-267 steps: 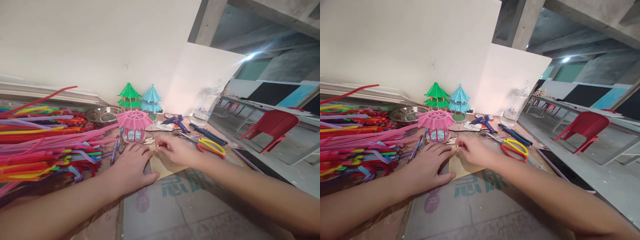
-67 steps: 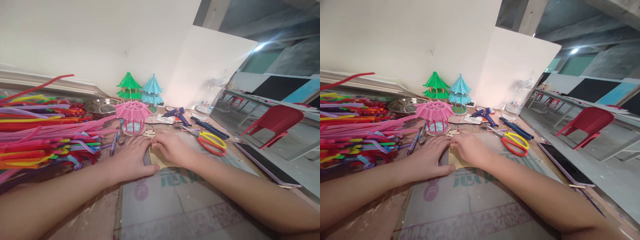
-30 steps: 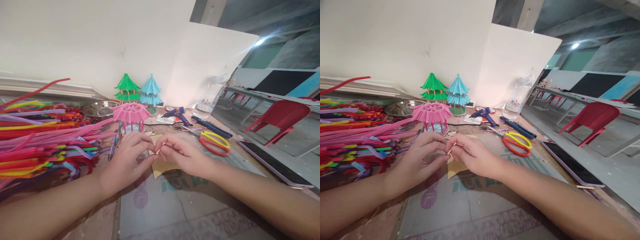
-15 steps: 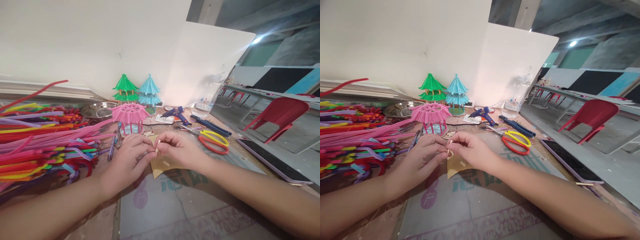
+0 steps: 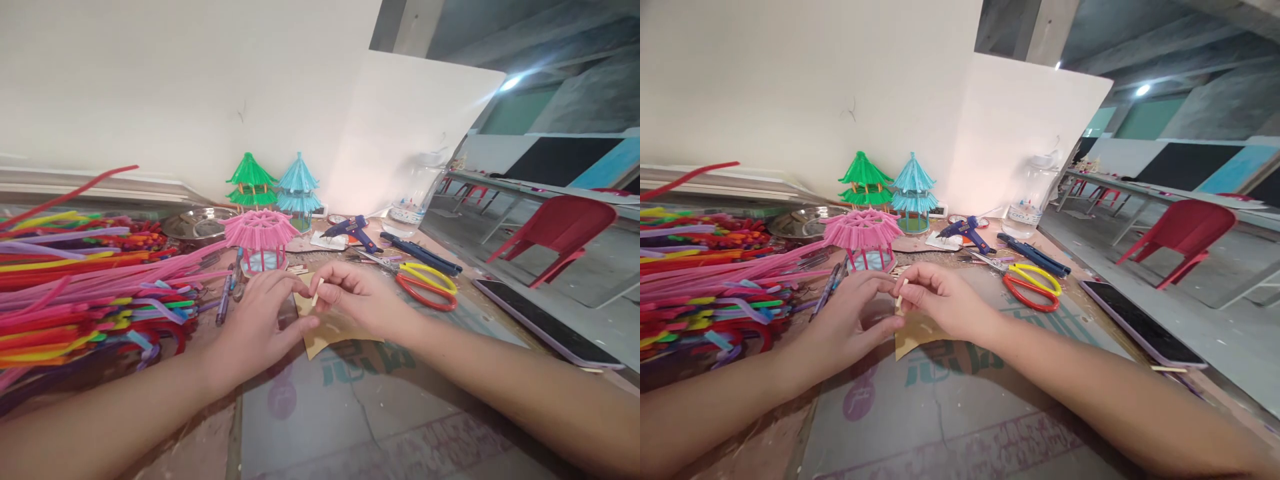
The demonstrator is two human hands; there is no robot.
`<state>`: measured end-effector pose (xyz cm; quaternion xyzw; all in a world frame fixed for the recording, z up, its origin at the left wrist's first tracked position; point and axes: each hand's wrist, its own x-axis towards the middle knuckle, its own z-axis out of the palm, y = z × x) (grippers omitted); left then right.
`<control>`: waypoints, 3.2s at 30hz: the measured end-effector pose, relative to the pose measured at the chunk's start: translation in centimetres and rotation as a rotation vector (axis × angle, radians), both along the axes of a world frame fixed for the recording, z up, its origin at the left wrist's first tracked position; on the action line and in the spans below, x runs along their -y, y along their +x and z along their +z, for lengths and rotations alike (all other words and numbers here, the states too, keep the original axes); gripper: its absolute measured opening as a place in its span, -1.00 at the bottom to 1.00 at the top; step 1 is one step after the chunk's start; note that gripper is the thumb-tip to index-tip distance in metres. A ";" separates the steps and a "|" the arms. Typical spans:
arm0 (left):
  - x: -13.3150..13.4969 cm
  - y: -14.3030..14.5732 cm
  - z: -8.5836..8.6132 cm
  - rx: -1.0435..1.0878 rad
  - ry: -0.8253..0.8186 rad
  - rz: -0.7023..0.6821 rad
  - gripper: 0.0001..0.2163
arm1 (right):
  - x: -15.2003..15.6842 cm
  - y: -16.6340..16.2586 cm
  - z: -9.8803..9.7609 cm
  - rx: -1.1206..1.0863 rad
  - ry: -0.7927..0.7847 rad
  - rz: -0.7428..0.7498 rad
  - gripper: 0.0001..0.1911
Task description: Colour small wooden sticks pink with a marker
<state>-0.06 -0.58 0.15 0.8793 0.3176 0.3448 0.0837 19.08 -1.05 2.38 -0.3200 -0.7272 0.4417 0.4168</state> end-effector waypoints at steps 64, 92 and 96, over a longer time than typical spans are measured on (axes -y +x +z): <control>-0.4 0.4 -0.8 -0.299 -0.089 0.082 -0.60 | -1.8 0.4 -2.1 0.635 0.762 0.090 -0.82; 0.8 -0.2 0.9 0.057 0.016 -0.086 -0.83 | 1.0 -0.3 -0.7 -0.275 -0.163 0.213 -0.71; 0.7 -0.2 0.8 0.055 0.012 -0.069 -0.81 | 0.9 -0.2 -0.5 -0.195 -0.130 0.195 -0.70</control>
